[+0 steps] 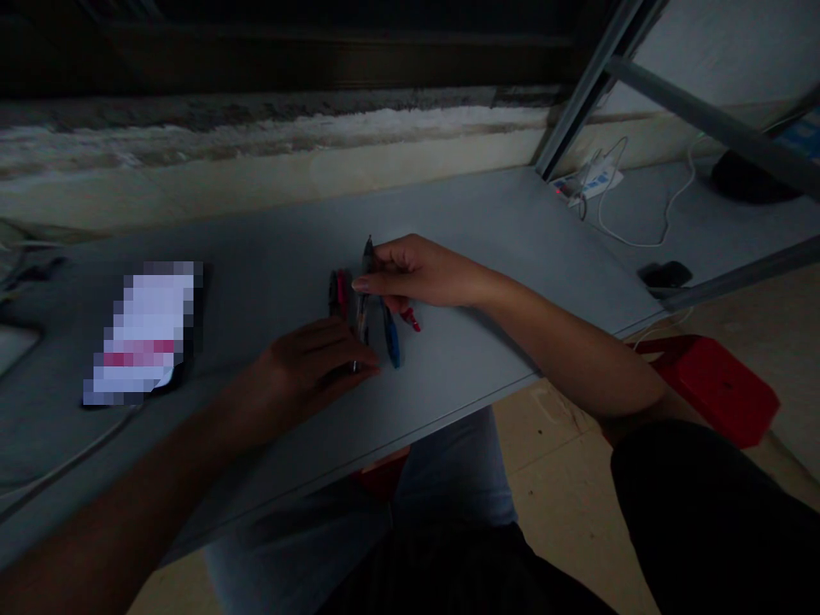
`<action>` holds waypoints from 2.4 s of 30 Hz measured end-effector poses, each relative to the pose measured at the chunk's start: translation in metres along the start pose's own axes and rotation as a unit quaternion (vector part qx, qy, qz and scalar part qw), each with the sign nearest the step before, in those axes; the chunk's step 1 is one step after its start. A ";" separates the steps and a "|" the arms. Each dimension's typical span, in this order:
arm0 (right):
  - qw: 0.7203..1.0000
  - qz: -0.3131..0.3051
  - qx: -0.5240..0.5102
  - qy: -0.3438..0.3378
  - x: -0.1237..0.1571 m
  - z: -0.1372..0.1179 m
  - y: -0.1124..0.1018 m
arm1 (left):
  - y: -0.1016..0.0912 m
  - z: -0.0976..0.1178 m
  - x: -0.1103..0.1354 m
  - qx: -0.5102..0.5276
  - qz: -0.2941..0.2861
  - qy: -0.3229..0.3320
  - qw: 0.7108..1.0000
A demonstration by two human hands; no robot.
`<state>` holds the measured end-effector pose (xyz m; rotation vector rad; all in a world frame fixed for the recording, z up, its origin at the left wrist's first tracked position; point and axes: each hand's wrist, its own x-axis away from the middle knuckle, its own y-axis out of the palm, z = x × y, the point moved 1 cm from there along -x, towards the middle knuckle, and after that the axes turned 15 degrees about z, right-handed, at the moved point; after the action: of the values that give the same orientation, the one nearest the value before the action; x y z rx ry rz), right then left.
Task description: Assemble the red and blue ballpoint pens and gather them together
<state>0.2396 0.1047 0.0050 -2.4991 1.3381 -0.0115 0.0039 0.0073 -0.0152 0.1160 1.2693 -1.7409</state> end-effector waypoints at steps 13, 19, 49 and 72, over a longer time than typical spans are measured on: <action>1.000 -0.009 -0.009 -0.003 -0.001 0.002 0.000 | 0.003 -0.005 0.003 -0.004 -0.009 -0.034 0.999; 1.000 -0.011 -0.005 -0.003 -0.001 0.001 0.001 | 0.000 -0.004 0.000 0.000 0.010 -0.004 1.000; 1.000 -0.021 0.011 0.009 0.001 -0.003 0.003 | 0.000 0.004 0.006 0.028 0.010 0.018 0.999; 0.992 -0.121 -0.006 0.030 0.008 -0.007 0.008 | -0.004 0.025 -0.006 -0.015 0.033 0.116 0.993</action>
<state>0.2366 0.0924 0.0084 -2.6754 1.0495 -0.1323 0.0146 -0.0083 0.0018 0.3477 1.4425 -1.6863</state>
